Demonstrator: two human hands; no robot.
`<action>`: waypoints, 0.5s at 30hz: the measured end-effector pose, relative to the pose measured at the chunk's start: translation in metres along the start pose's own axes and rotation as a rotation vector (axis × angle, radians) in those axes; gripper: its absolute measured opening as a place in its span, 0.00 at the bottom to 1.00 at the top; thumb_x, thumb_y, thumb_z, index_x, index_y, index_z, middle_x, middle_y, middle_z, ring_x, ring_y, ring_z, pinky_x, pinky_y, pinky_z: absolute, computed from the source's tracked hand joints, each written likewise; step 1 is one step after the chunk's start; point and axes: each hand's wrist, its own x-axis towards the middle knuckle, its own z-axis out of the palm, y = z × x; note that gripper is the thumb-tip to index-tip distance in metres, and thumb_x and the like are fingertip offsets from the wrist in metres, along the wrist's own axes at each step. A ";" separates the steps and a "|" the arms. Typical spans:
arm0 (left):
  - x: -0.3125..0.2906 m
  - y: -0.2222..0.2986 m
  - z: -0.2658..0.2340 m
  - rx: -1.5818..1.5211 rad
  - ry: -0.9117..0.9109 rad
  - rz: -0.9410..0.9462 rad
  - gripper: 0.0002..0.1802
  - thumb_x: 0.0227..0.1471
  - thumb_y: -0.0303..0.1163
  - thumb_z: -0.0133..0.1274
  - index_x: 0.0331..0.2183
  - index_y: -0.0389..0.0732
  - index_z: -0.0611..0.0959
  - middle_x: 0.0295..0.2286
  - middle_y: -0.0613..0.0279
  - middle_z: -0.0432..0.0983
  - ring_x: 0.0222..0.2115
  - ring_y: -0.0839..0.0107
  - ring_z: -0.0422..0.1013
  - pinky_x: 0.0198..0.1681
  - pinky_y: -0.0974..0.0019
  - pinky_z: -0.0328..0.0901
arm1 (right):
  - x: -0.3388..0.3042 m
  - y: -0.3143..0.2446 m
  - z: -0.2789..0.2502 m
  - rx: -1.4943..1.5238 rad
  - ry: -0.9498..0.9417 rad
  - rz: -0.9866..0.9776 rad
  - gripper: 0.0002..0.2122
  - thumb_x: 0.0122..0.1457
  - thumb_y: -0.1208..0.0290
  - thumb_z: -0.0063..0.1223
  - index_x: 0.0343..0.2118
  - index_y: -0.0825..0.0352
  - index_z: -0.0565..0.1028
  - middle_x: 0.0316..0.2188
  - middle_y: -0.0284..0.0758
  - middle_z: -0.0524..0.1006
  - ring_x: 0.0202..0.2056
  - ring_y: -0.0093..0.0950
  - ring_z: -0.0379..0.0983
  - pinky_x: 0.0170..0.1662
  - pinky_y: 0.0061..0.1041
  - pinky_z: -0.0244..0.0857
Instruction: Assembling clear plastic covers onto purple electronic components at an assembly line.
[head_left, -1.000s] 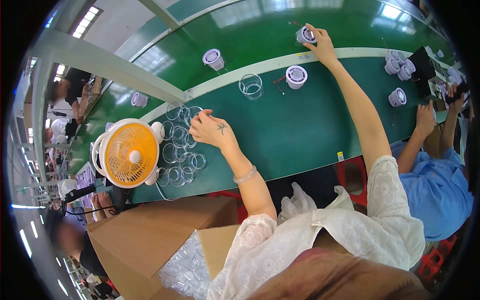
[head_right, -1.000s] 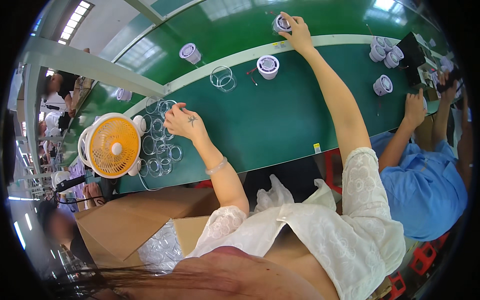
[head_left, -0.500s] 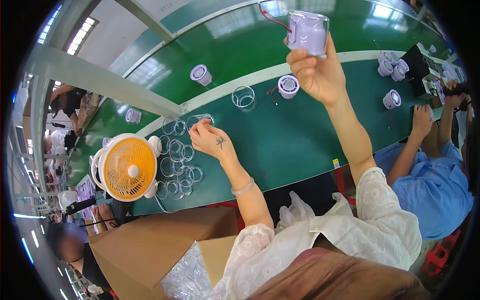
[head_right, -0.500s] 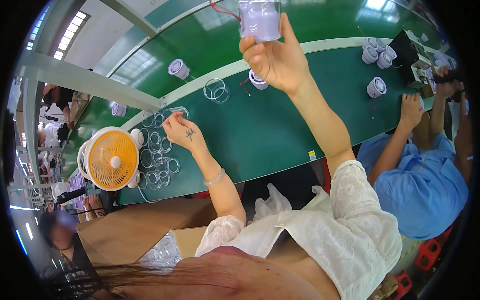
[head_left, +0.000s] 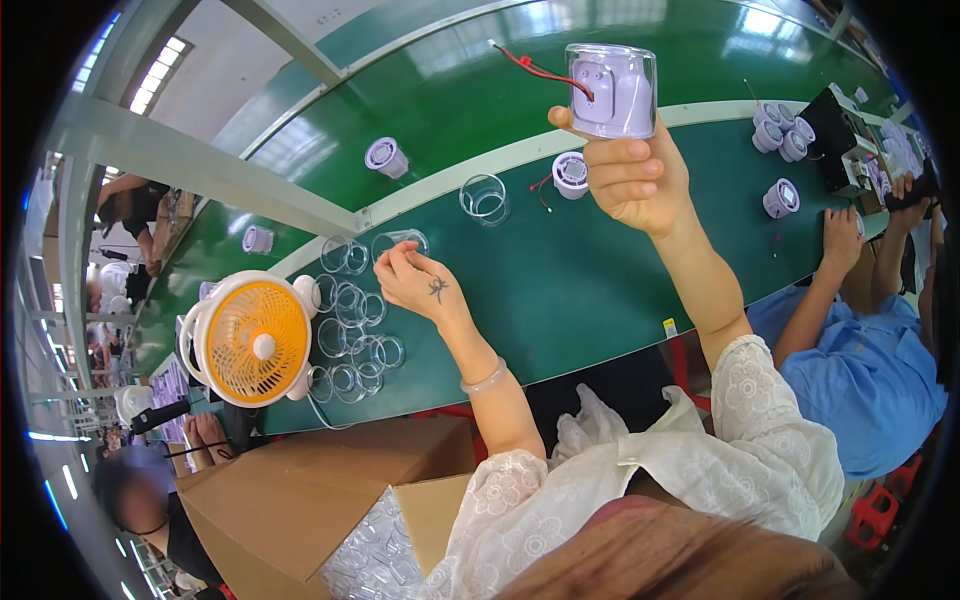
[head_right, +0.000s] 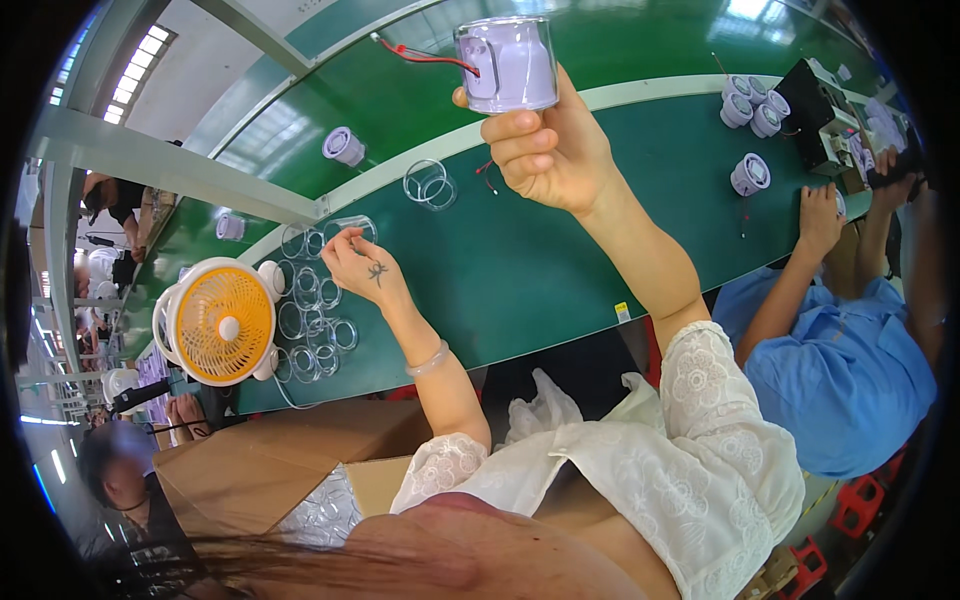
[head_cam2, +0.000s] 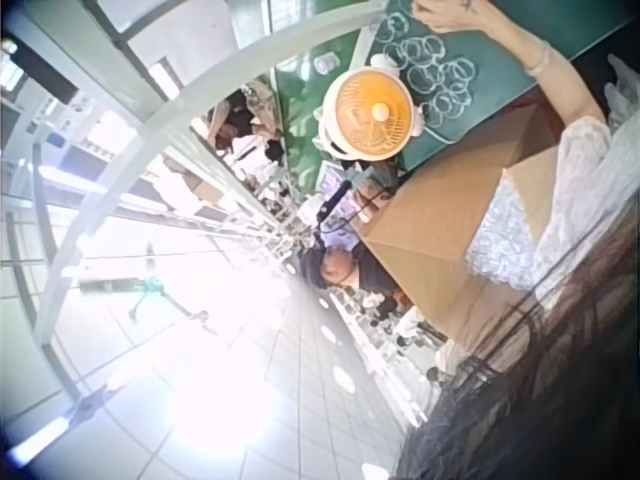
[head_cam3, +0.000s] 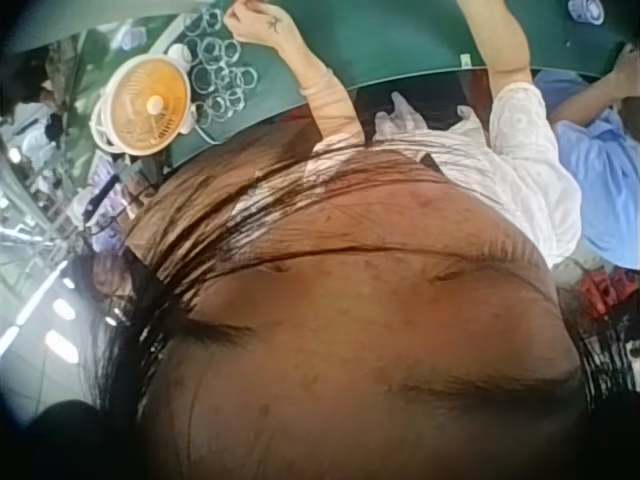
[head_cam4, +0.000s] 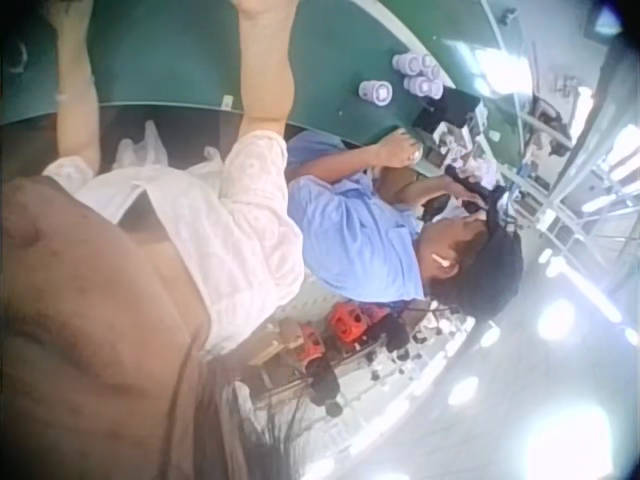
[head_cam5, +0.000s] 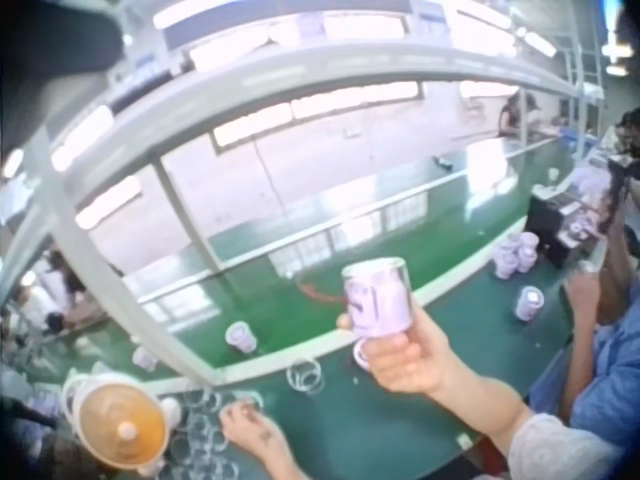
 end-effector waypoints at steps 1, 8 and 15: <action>0.000 -0.001 0.000 0.003 -0.001 0.011 0.05 0.40 0.21 0.44 0.21 0.42 0.72 0.26 0.62 0.63 0.30 0.64 0.63 0.34 0.61 0.54 | 0.000 0.000 -0.001 0.001 0.001 0.001 0.28 0.54 0.51 0.32 0.46 0.75 0.53 0.21 0.36 0.66 0.20 0.23 0.66 0.21 0.22 0.63; 0.002 0.000 -0.002 -0.096 0.089 -0.017 0.13 0.39 0.21 0.43 0.33 0.33 0.68 0.25 0.57 0.62 0.25 0.66 0.61 0.28 0.66 0.58 | 0.005 -0.020 -0.019 -0.933 0.490 -0.534 0.24 0.53 0.52 0.37 0.47 0.65 0.58 0.32 0.42 0.68 0.28 0.28 0.69 0.29 0.23 0.65; -0.003 0.000 0.002 -0.391 0.309 -0.068 0.19 0.43 0.26 0.39 0.39 0.27 0.58 0.32 0.52 0.55 0.28 0.66 0.55 0.35 0.64 0.55 | -0.022 -0.131 -0.133 -2.795 1.200 -0.718 0.24 0.41 0.74 0.53 0.43 0.43 0.66 0.39 0.46 0.62 0.40 0.42 0.57 0.44 0.33 0.56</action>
